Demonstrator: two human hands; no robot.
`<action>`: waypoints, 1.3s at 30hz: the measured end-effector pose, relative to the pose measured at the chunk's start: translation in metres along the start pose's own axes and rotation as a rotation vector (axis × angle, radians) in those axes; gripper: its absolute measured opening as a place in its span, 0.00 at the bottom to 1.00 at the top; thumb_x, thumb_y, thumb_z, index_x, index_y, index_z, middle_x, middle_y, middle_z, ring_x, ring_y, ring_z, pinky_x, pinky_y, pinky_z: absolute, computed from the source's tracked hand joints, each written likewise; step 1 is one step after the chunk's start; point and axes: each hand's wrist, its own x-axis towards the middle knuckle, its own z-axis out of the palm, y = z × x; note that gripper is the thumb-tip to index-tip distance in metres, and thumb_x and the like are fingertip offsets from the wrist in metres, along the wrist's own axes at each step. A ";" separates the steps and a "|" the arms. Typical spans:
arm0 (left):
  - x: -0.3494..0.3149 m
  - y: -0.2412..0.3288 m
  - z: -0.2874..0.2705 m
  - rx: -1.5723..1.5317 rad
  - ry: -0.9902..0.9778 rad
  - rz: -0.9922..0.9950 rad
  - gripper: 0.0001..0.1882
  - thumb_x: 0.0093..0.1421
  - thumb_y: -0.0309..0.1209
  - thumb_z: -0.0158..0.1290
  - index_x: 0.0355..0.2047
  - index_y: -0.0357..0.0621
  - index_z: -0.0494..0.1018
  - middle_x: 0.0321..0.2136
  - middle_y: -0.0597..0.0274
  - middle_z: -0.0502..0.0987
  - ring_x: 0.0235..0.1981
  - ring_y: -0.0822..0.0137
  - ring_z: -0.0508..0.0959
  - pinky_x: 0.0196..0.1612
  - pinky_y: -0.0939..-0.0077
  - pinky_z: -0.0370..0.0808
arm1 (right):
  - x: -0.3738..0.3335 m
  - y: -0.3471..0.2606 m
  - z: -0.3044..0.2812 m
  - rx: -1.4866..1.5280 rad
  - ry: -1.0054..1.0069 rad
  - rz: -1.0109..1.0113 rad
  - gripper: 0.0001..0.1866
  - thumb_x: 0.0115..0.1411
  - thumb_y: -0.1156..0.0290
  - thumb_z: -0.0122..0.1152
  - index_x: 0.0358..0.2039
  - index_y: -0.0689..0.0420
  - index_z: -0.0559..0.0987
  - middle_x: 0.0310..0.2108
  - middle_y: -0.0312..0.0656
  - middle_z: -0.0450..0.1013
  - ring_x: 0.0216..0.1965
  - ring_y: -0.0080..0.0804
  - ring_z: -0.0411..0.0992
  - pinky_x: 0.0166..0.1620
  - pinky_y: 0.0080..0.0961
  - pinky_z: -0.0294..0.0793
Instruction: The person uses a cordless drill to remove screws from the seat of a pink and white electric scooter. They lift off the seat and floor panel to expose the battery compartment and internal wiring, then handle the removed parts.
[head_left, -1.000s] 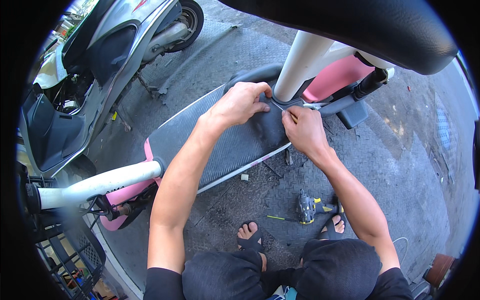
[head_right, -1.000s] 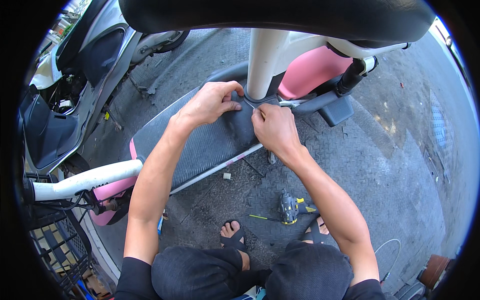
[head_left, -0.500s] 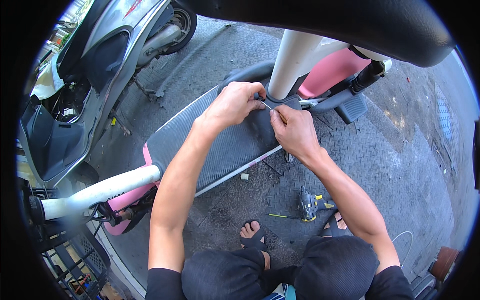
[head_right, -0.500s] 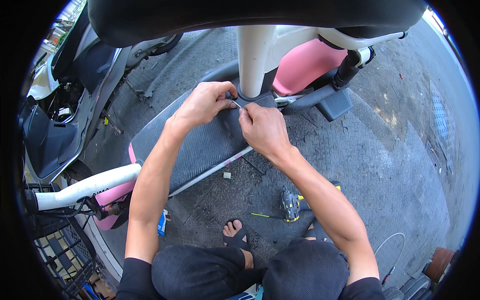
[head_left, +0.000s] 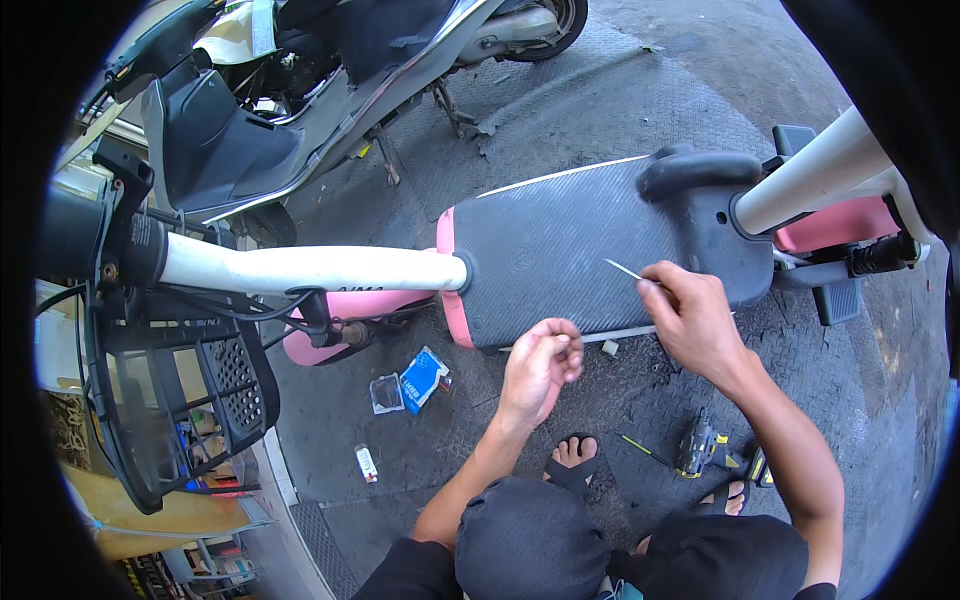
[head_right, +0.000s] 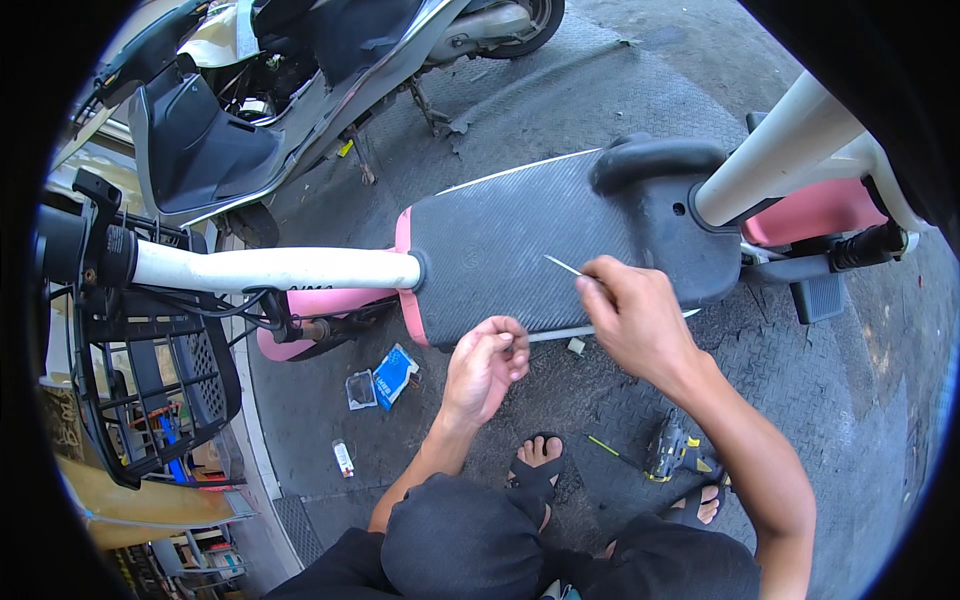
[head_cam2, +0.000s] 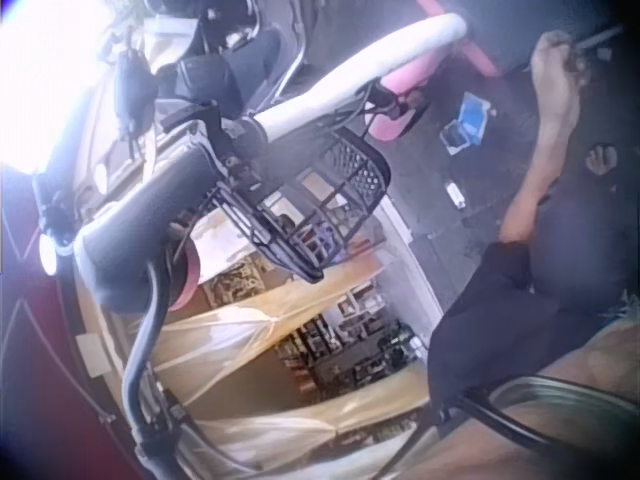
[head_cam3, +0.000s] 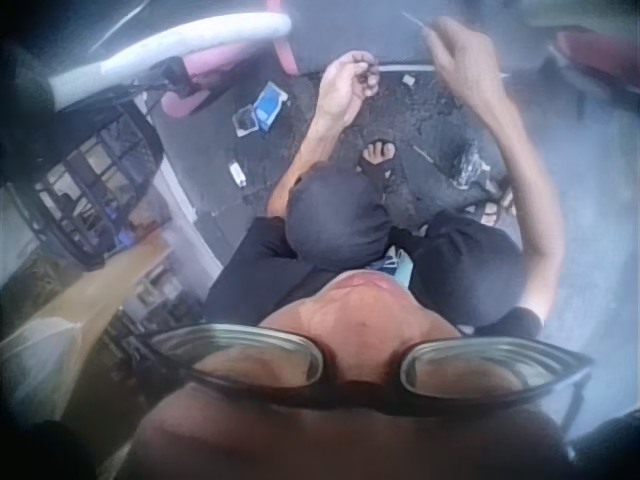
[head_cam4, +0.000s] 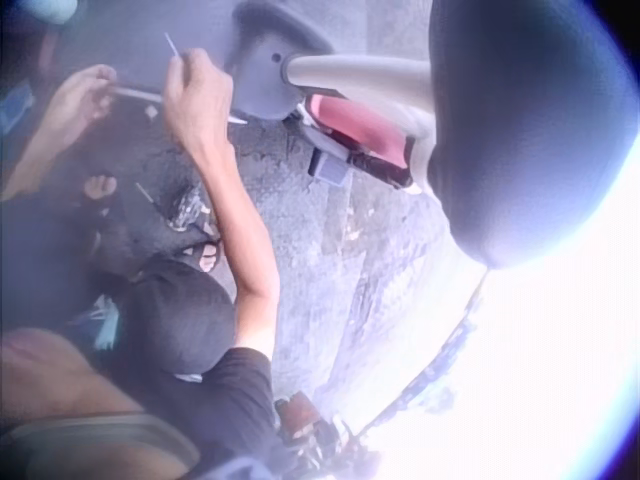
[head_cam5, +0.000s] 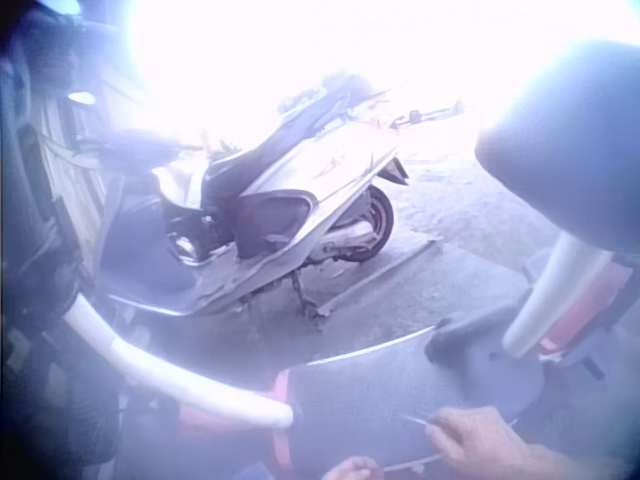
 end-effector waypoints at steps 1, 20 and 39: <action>-0.014 0.000 -0.014 -0.001 0.113 -0.009 0.06 0.76 0.26 0.49 0.47 0.37 0.75 0.35 0.64 0.76 0.30 0.74 0.74 0.29 0.79 0.70 | 0.014 -0.007 0.013 -0.028 -0.078 -0.097 0.12 0.73 0.69 0.63 0.44 0.66 0.86 0.30 0.58 0.83 0.32 0.55 0.85 0.39 0.46 0.82; -0.020 0.020 -0.110 1.034 0.630 0.558 0.34 0.62 0.35 0.77 0.64 0.36 0.76 0.25 0.75 0.64 0.29 0.76 0.66 0.36 0.76 0.70 | 0.040 -0.051 0.161 -0.473 -0.392 -0.389 0.14 0.67 0.66 0.63 0.28 0.62 0.83 0.23 0.58 0.81 0.27 0.58 0.85 0.35 0.50 0.86; -0.012 0.018 -0.129 1.063 0.483 0.822 0.23 0.63 0.27 0.72 0.59 0.38 0.82 0.25 0.73 0.73 0.30 0.77 0.73 0.37 0.76 0.72 | 0.054 -0.122 0.189 -0.522 -0.609 -0.328 0.07 0.56 0.72 0.71 0.32 0.61 0.90 0.33 0.57 0.87 0.37 0.53 0.89 0.41 0.45 0.89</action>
